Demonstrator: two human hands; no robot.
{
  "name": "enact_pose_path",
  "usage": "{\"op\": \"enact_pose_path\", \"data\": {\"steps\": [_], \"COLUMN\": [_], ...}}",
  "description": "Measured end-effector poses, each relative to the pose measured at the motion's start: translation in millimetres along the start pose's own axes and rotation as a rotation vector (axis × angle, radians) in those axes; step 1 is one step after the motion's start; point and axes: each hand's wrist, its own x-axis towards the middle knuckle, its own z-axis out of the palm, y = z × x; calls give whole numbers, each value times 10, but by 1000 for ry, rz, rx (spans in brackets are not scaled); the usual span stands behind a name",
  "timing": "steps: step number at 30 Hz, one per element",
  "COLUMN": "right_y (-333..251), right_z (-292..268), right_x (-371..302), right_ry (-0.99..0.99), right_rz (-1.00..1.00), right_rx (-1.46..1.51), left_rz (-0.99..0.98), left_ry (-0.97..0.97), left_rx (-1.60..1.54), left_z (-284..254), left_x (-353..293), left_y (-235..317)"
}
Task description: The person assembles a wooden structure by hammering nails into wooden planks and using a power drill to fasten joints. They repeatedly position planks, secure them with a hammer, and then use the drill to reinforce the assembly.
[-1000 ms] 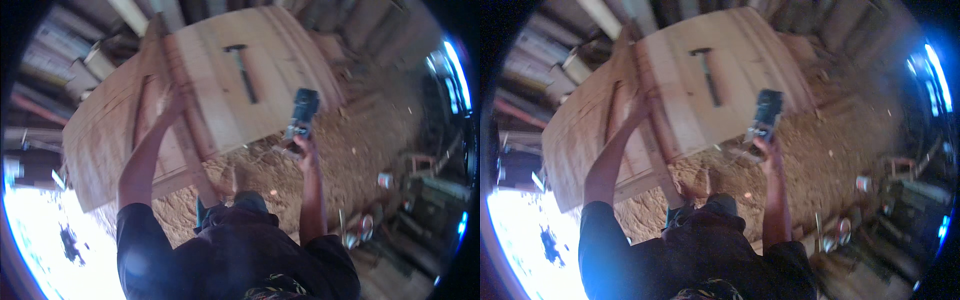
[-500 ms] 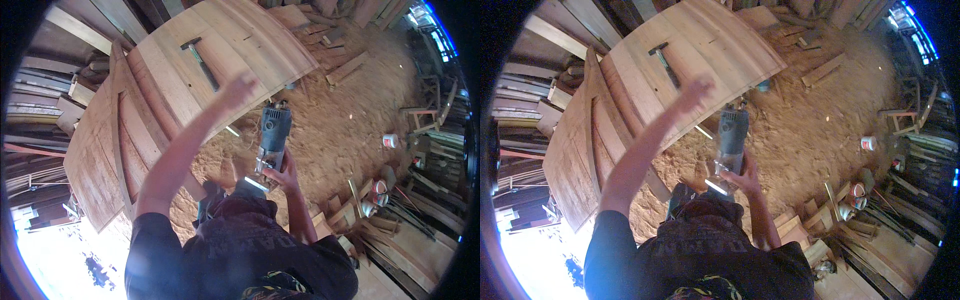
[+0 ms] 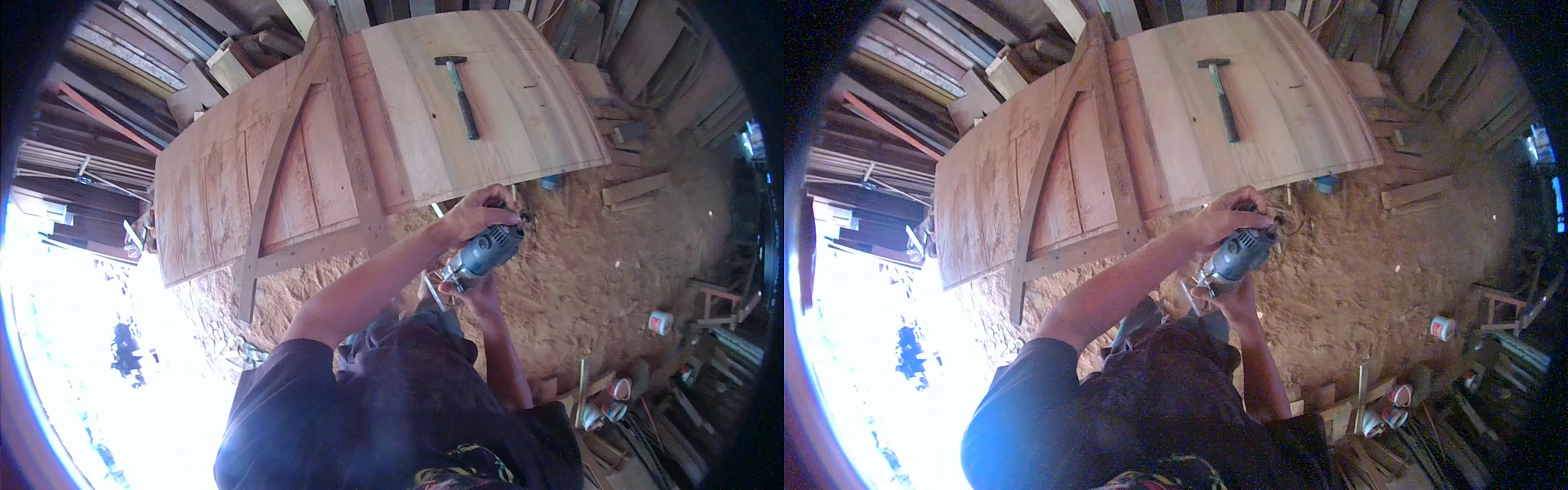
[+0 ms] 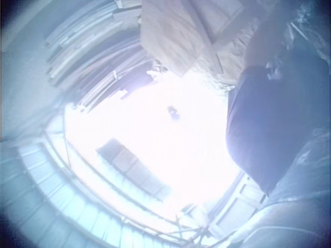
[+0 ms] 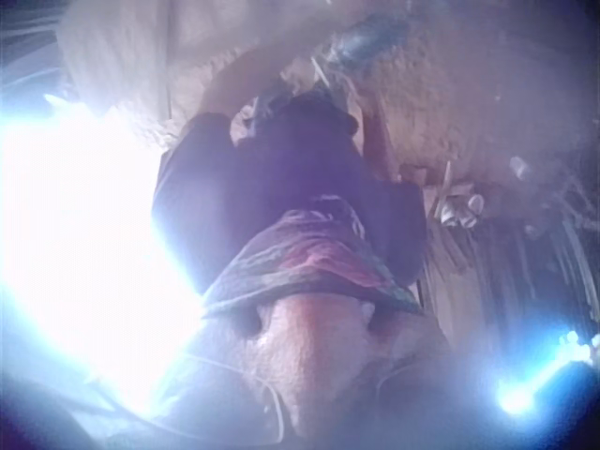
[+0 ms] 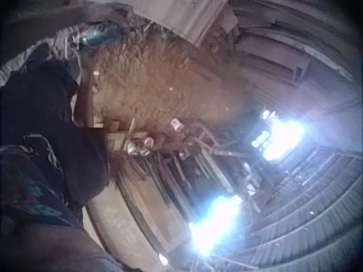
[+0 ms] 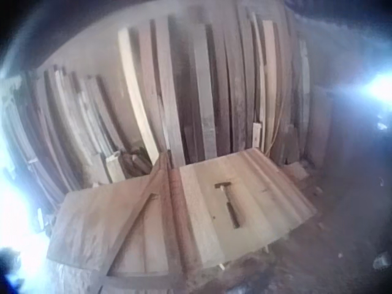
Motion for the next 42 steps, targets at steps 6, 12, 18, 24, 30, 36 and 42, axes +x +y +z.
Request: {"op": "enact_pose_path", "data": {"steps": [6, 12, 18, 24, 30, 36, 42], "right_y": [112, 82, 201, 87, 179, 272, 171], "right_z": [218, 472, 559, 684, 644, 724, 1031], "right_x": [-185, -420, -424, -173, 604, 1100, 1265], "right_ry": [-56, -85, -122, 110, -13, -118, -12], "right_rz": [-17, -69, -182, -186, 32, -321, -259], "right_rx": [-119, -279, -464, -190, 513, -206, -97], "left_rz": [61, 156, 177, 124, 224, 283, 231], "left_ry": [24, -68, 9, 555, 958, 957, 965], "left_rx": [-90, -207, 7, 252, 795, 1274, 1395], "left_z": [-76, -115, -209, -972, -2886, -2933, -3022], "left_x": [-586, -1056, -1351, -1600, -1477, -906, -235], "left_y": [110, 101, 158, 581, 599, 939, 1129]}}
